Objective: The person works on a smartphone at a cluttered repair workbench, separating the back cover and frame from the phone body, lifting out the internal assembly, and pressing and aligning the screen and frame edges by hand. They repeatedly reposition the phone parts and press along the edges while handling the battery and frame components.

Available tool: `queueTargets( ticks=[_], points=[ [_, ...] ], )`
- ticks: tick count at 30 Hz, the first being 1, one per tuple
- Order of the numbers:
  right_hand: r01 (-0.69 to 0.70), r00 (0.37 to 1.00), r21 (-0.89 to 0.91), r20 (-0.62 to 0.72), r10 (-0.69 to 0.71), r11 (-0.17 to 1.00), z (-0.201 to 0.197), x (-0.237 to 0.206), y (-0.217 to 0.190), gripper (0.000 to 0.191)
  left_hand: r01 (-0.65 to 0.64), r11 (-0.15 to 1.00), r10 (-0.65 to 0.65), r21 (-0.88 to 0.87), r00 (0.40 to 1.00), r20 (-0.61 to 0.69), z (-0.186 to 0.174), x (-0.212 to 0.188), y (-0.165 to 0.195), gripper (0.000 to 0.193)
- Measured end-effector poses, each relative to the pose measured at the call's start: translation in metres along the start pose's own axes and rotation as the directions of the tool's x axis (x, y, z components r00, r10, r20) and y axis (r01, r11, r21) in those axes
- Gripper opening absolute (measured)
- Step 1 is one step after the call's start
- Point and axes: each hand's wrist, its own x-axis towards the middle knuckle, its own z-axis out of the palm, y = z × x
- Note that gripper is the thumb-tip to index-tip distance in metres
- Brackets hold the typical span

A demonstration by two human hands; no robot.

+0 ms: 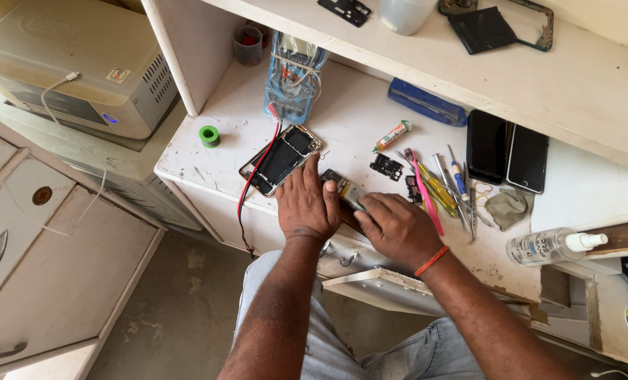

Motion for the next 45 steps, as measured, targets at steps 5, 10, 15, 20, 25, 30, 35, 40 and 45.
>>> queueTargets(
  ticks=[5,10,15,20,25,30,35,40,45],
  points=[
    [0.020,0.998,-0.006,0.053,-0.020,1.000,0.006,-0.004,-0.012,0.029,-0.037,0.998,0.040,0.044,0.998,-0.055,-0.002,0.002,0.001,0.059],
    [-0.063,0.997,-0.008,0.053,0.063,0.998,-0.001,-0.006,-0.022,0.052,-0.013,0.999,0.014,0.047,1.000,-0.005,-0.004,0.002,0.003,0.051],
    [-0.121,0.973,0.035,0.202,0.111,0.992,-0.008,-0.008,-0.025,0.062,-0.031,0.998,0.032,0.049,0.999,-0.020,-0.005,0.002,0.004,0.052],
    [0.008,0.991,0.026,0.131,-0.011,1.000,-0.009,-0.018,-0.021,0.051,-0.054,0.996,0.054,0.071,0.999,-0.007,-0.003,0.001,0.001,0.075],
    [-0.197,0.976,0.174,0.126,0.176,0.965,-0.014,-0.020,0.002,0.032,-0.063,0.995,0.065,0.075,0.998,-0.025,-0.001,-0.001,-0.003,0.098],
    [-0.264,0.962,0.258,0.001,0.273,0.930,-0.008,-0.013,0.014,0.017,0.011,0.994,-0.017,0.111,0.998,0.058,-0.001,0.001,-0.001,0.088],
    [-0.235,0.964,0.301,-0.049,0.261,0.924,0.000,-0.010,0.005,0.019,-0.069,0.990,0.072,0.124,0.997,-0.021,-0.003,0.001,0.003,0.072],
    [-0.271,0.956,0.249,-0.043,0.290,0.930,-0.003,-0.009,-0.007,0.018,-0.099,0.987,0.087,0.126,0.992,0.096,-0.006,0.002,0.005,0.069],
    [-0.260,0.956,0.275,-0.060,0.287,0.926,-0.006,0.000,-0.005,0.020,-0.141,0.986,0.134,0.090,0.987,0.084,-0.008,0.002,0.004,0.071]
  ],
)
